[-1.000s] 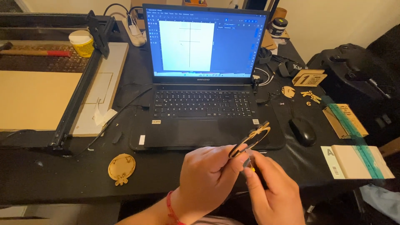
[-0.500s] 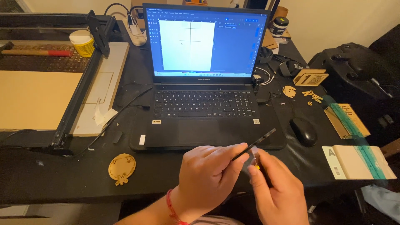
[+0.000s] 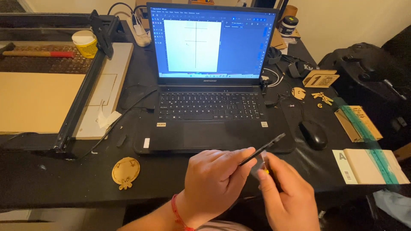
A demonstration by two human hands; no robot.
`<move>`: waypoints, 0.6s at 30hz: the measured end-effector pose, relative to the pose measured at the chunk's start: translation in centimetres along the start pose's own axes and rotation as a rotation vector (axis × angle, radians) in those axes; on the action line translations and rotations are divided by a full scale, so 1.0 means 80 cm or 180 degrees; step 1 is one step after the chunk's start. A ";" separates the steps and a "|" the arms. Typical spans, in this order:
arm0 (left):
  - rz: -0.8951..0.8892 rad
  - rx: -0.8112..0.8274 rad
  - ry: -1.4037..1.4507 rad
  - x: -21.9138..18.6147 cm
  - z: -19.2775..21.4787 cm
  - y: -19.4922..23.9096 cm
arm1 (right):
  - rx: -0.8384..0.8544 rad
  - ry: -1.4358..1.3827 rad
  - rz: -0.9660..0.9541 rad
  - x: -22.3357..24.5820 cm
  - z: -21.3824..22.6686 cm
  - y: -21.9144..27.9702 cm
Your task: Assembling and refining laser-cut wooden ornaments using a utility knife at a workstation.
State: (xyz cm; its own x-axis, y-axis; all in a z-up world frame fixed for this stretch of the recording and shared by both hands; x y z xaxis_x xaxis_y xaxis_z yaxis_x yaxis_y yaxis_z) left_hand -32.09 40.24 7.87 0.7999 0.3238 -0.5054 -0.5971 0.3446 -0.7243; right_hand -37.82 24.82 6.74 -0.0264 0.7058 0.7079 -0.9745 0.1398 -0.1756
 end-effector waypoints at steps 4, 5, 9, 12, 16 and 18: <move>-0.0029 0.0046 -0.0009 -0.001 0.002 -0.003 | 0.0028 0.0028 0.0400 0.006 -0.001 0.002; -0.0030 0.0064 -0.0056 -0.002 0.003 -0.004 | 0.0125 0.0059 0.0470 0.010 0.000 0.002; -0.0026 0.0079 -0.0055 0.001 0.000 -0.001 | 0.0038 0.0030 0.0226 0.000 -0.001 -0.001; 0.0001 0.0067 0.0002 0.002 -0.001 -0.002 | 0.0282 0.0063 0.0429 0.011 0.001 0.001; 0.0284 0.0301 0.0397 0.007 0.002 0.006 | -0.0016 -0.0251 -0.0010 -0.037 -0.005 0.010; 0.1152 0.0813 0.0820 0.026 -0.006 0.019 | -0.0450 -0.0959 -0.0458 -0.074 -0.007 0.015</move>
State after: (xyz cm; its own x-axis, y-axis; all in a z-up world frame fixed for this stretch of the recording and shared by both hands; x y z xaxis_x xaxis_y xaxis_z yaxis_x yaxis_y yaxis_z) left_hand -31.27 41.01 5.49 0.5087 0.2457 -0.8251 -0.8086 0.4652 -0.3601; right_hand -38.68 21.20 1.98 0.0239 0.4386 0.8984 -0.9331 0.3324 -0.1375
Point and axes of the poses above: each hand's wrist, its own y-axis away from the middle knuckle, its own z-axis out of the back of the hand, x = y × z, the point moved 2 cm from there along -y, towards the middle knuckle, and after that the axes turned 12 degrees about x, right-handed, at the moved point
